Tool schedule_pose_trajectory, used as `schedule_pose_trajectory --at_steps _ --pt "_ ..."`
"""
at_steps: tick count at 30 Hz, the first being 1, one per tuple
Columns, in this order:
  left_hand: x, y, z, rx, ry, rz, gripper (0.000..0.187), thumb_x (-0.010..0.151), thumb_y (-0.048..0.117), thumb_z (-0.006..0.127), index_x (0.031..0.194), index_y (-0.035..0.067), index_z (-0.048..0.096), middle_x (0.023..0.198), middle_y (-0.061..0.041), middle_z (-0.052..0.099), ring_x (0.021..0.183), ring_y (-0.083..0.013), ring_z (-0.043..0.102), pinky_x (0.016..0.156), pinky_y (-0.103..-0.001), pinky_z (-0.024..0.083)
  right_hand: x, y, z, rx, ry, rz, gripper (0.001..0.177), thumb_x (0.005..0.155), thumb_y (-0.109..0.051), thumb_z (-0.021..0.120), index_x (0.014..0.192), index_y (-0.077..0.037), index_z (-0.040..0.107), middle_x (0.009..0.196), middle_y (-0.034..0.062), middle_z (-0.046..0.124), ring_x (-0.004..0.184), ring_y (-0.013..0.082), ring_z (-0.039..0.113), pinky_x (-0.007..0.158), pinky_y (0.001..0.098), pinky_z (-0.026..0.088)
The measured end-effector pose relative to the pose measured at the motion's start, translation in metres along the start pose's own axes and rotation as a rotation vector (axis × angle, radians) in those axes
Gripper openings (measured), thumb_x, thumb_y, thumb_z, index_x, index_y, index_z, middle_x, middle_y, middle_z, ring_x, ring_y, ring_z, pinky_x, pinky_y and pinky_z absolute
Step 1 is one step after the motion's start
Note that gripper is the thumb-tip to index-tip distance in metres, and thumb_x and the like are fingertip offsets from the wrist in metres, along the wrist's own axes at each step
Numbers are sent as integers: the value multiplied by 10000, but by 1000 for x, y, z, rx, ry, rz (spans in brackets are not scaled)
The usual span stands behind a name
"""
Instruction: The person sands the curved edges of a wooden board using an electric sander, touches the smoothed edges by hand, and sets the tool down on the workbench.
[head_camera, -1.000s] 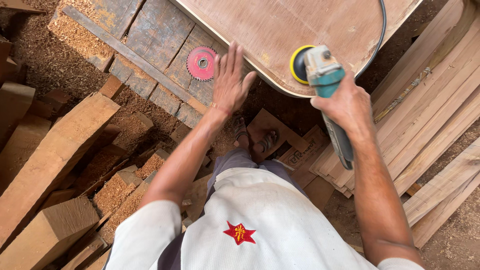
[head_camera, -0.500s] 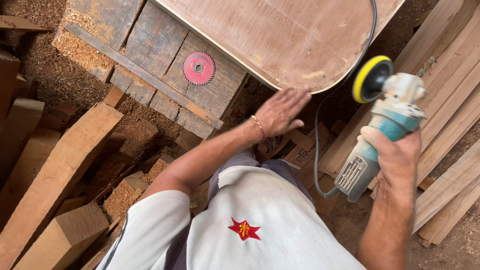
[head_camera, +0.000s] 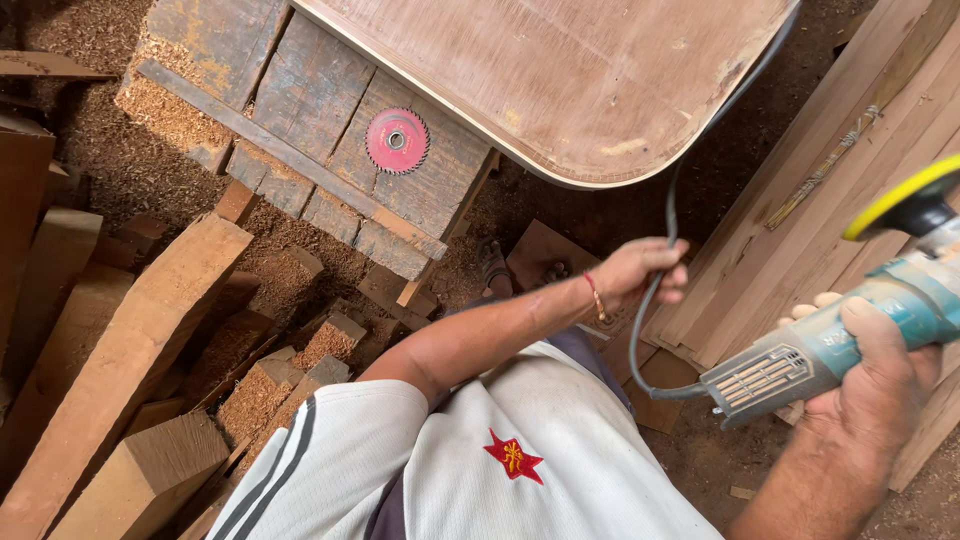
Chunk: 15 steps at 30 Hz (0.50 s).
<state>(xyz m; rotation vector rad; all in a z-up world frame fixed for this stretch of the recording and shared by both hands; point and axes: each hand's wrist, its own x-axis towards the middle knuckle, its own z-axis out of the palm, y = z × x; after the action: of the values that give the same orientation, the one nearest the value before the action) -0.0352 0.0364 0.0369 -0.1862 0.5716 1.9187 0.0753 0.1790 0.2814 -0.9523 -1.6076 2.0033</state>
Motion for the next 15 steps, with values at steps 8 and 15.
schedule_pose_trajectory --at_steps 8,15 --pt "-104 149 60 18 -31 549 201 990 132 676 1167 49 628 906 -31 644 856 -153 658 885 -407 586 22 20 -26 -145 44 -38 531 899 33 769 1388 23 564 1069 95 669 853 229 728 827 409 657" --pt "-168 200 25 183 169 795 199 1028 105 621 1203 11 641 872 -44 644 837 -139 628 823 -326 552 38 44 58 -613 -363 -53 709 758 -221 884 1321 -13 509 1094 93 649 905 199 690 800 378 622"
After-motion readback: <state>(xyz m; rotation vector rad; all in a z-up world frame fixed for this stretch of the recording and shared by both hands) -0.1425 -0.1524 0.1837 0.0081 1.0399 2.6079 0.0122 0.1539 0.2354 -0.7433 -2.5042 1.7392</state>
